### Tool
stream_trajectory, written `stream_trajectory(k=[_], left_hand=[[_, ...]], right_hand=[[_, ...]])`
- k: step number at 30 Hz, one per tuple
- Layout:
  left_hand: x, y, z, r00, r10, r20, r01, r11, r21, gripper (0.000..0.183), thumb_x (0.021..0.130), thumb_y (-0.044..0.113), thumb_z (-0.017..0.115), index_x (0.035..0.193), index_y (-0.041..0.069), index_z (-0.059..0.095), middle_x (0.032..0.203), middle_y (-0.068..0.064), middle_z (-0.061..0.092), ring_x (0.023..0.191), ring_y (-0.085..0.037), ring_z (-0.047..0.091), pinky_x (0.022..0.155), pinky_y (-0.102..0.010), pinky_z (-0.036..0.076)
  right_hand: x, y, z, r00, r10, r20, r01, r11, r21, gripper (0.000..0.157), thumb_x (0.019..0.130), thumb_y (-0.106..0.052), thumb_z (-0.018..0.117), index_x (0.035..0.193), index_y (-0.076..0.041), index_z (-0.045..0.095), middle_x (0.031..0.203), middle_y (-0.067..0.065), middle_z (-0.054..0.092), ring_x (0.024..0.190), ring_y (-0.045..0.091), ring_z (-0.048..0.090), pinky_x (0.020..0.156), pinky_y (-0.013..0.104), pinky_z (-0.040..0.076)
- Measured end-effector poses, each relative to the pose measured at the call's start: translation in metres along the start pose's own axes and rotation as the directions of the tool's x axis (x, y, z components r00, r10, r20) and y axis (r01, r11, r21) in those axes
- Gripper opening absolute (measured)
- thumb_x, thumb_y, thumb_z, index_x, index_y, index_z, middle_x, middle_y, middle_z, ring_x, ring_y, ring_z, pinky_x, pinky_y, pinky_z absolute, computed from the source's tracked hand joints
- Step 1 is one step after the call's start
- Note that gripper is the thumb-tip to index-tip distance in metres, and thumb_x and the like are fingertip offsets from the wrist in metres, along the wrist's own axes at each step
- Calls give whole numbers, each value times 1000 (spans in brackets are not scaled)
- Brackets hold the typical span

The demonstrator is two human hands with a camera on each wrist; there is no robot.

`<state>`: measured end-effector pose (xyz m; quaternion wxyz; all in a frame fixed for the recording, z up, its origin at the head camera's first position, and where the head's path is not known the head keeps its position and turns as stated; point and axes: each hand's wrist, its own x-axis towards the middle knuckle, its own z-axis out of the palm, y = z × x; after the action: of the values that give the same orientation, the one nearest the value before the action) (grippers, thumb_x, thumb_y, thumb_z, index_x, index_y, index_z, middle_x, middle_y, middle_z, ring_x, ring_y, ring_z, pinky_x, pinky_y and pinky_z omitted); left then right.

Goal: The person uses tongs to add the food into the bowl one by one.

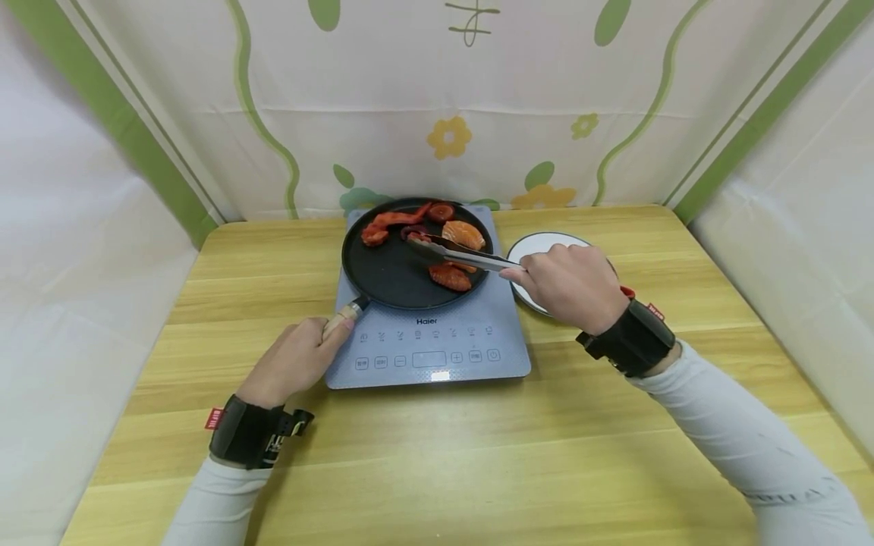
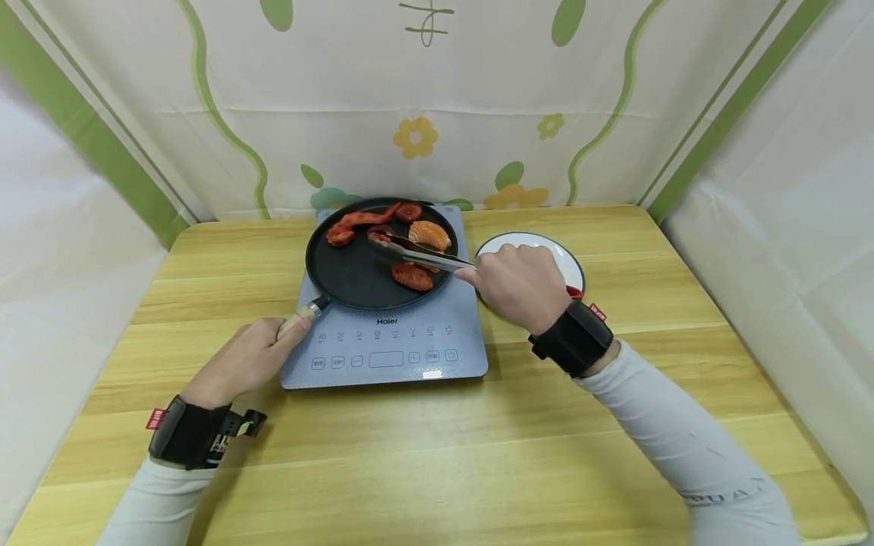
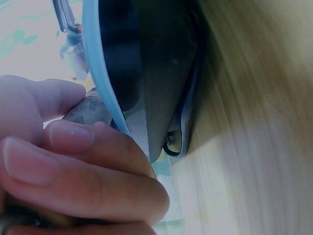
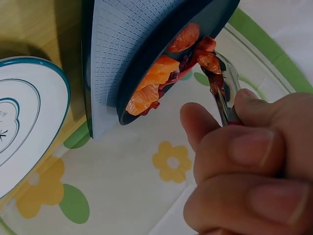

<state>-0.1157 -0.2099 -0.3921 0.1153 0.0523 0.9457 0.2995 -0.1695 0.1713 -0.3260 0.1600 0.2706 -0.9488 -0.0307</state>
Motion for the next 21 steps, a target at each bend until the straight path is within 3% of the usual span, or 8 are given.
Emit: stream_trajectory(k=[10,21], left_hand=[[1,0,1,1000,4,6,-4,1000,-4,64,95,67,28,81,8,47,68,-6,43,51,-20,40,45,-31,29],[1,0,1,1000,2,3,-2,1000,-12,64,95,68,28,83,8,47,70,-7,45,53,-21,42,46,-31,31]], right_hand=[[16,-7,10,1000,-6,26,6,1000,2,53,99,-51,41,58,-18,39,54,-5,30,43,16,37,38,33,27],[30,-12,19,1000,6,-10,-6,1000,-13,56,99,-51,43,54,-17,34,51,-6,22,39,15,35,36,33,27]])
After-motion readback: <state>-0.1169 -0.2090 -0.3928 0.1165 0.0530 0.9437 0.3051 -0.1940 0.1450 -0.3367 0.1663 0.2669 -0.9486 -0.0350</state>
